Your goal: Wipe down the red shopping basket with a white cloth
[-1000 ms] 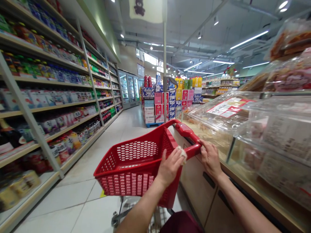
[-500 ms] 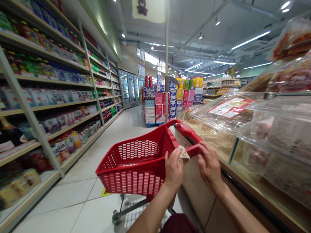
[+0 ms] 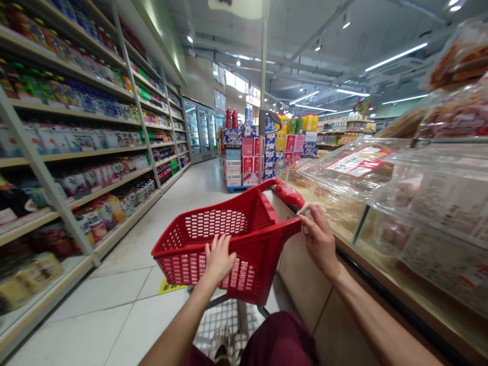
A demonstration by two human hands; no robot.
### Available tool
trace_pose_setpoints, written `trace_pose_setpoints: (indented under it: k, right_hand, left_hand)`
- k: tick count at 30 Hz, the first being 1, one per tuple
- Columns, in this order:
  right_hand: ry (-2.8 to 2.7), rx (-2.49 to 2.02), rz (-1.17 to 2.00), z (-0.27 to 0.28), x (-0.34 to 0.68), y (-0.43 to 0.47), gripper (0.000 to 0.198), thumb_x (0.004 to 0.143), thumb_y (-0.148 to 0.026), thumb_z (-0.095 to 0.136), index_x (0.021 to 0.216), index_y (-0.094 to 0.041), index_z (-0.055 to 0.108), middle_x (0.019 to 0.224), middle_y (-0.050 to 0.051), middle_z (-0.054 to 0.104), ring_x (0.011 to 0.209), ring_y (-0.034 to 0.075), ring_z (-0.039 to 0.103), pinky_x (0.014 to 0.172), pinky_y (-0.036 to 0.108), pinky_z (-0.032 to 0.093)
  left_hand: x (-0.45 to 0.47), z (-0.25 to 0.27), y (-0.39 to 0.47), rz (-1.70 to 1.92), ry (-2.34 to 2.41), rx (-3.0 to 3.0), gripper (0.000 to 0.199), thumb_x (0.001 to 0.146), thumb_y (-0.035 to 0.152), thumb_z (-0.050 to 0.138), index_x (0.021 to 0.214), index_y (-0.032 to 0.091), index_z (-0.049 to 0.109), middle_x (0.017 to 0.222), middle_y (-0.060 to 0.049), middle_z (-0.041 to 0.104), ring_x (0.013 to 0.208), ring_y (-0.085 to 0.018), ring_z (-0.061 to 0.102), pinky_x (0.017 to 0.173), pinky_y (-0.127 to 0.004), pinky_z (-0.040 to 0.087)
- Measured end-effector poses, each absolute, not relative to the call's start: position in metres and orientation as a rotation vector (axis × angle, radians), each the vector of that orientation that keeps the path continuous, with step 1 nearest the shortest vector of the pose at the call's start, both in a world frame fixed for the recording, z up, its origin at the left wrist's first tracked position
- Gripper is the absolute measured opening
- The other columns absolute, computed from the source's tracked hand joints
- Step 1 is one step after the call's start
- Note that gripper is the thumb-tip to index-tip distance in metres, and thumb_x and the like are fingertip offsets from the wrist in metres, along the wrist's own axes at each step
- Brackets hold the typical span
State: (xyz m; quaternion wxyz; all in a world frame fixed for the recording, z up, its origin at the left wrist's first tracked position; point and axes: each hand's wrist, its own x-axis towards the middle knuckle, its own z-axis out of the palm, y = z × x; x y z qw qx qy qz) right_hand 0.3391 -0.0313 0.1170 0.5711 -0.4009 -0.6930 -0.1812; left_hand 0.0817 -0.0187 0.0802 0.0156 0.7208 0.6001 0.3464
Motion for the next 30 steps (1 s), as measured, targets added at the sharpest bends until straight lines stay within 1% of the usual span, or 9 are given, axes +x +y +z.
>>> trace_pose_setpoints:
  k: [7, 12, 14, 19, 21, 23, 25, 27, 30]
  right_hand:
    - [-2.120, -0.733, -0.353, 0.039, 0.310, -0.036, 0.023, 0.083, -0.015, 0.045, 0.090, -0.026, 0.064, 0.112, 0.003, 0.060, 0.110, 0.019, 0.050, 0.093, 0.043, 0.043]
    - [-1.863, -0.806, -0.337, 0.079, 0.314, -0.031, 0.026, 0.082, -0.011, 0.043, 0.092, -0.023, 0.064, 0.122, 0.005, 0.052, 0.121, 0.022, 0.037, 0.099, 0.049, 0.034]
    - [-1.834, -0.813, -0.301, 0.088, 0.314, -0.029, 0.026, 0.081, -0.012, 0.043, 0.090, -0.023, 0.064, 0.120, 0.005, 0.054, 0.119, 0.022, 0.040, 0.100, 0.049, 0.032]
    - [-1.966, -0.841, 0.220, 0.066, 0.292, -0.054, 0.027, 0.076, -0.013, 0.043, 0.092, -0.024, 0.061, 0.105, 0.004, 0.063, 0.098, 0.017, 0.058, 0.084, 0.033, 0.049]
    - [-1.768, -0.885, 0.492, 0.070, 0.283, -0.066, 0.031, 0.074, -0.015, 0.045, 0.101, -0.023, 0.057, 0.101, 0.005, 0.064, 0.091, 0.018, 0.061, 0.076, 0.031, 0.052]
    - [-1.594, -0.880, 0.730, 0.083, 0.278, -0.071, 0.034, 0.071, -0.018, 0.048, 0.104, -0.021, 0.053, 0.098, 0.005, 0.065, 0.083, 0.019, 0.063, 0.068, 0.031, 0.054]
    - [-1.535, -0.879, 0.867, 0.096, 0.276, -0.071, 0.031, 0.069, -0.020, 0.052, 0.100, -0.020, 0.055, 0.094, 0.005, 0.066, 0.077, 0.020, 0.064, 0.064, 0.031, 0.054]
    - [-1.482, -0.940, 0.777, 0.099, 0.276, -0.067, 0.023, 0.070, -0.021, 0.053, 0.092, -0.020, 0.058, 0.090, 0.006, 0.066, 0.077, 0.021, 0.064, 0.066, 0.034, 0.053]
    - [-1.424, -1.018, 0.381, 0.084, 0.275, -0.064, 0.015, 0.072, -0.019, 0.049, 0.082, -0.021, 0.061, 0.098, 0.007, 0.064, 0.091, 0.023, 0.059, 0.079, 0.040, 0.049]
  left_hand:
    - [0.068, 0.053, -0.010, 0.920, 1.935, 2.359, 0.055, 0.067, 0.011, 0.039, 0.122, 0.015, 0.042, 0.133, -0.010, 0.040, 0.127, -0.026, 0.026, 0.102, -0.056, 0.016]
    - [0.072, 0.057, -0.009, 0.960, 1.919, 2.325, 0.055, 0.066, 0.011, 0.040, 0.121, 0.017, 0.042, 0.134, -0.009, 0.039, 0.127, -0.025, 0.025, 0.102, -0.056, 0.016]
    - [0.070, 0.057, -0.009, 0.975, 1.905, 2.296, 0.055, 0.066, 0.011, 0.040, 0.121, 0.018, 0.043, 0.134, -0.008, 0.039, 0.128, -0.025, 0.025, 0.103, -0.055, 0.015]
    - [0.081, 0.061, -0.026, 1.261, 1.668, 2.133, 0.055, 0.065, 0.008, 0.039, 0.119, 0.018, 0.044, 0.134, -0.008, 0.039, 0.127, -0.022, 0.027, 0.104, -0.052, 0.014]
    - [0.099, 0.063, -0.040, 1.416, 1.403, 1.979, 0.055, 0.066, 0.011, 0.042, 0.120, 0.018, 0.042, 0.134, -0.008, 0.039, 0.124, -0.020, 0.033, 0.104, -0.045, 0.022]
    - [0.121, 0.064, -0.055, 1.408, 1.144, 1.716, 0.053, 0.066, 0.015, 0.047, 0.119, 0.018, 0.043, 0.124, -0.009, 0.050, 0.112, -0.019, 0.046, 0.096, -0.036, 0.036]
    - [0.140, 0.066, -0.065, 1.325, 1.023, 1.432, 0.038, 0.066, 0.020, 0.051, 0.103, 0.017, 0.054, 0.098, -0.006, 0.064, 0.090, -0.017, 0.059, 0.080, -0.030, 0.046]
    - [0.154, 0.069, -0.071, 1.275, 1.002, 1.166, 0.020, 0.065, 0.026, 0.056, 0.082, 0.016, 0.057, 0.071, -0.002, 0.064, 0.066, -0.014, 0.060, 0.063, -0.025, 0.047]
    - [0.159, 0.073, -0.074, 1.232, 0.929, 0.876, 0.027, 0.057, 0.035, 0.066, 0.070, 0.016, 0.052, 0.057, 0.002, 0.059, 0.048, -0.008, 0.054, 0.048, -0.020, 0.041]
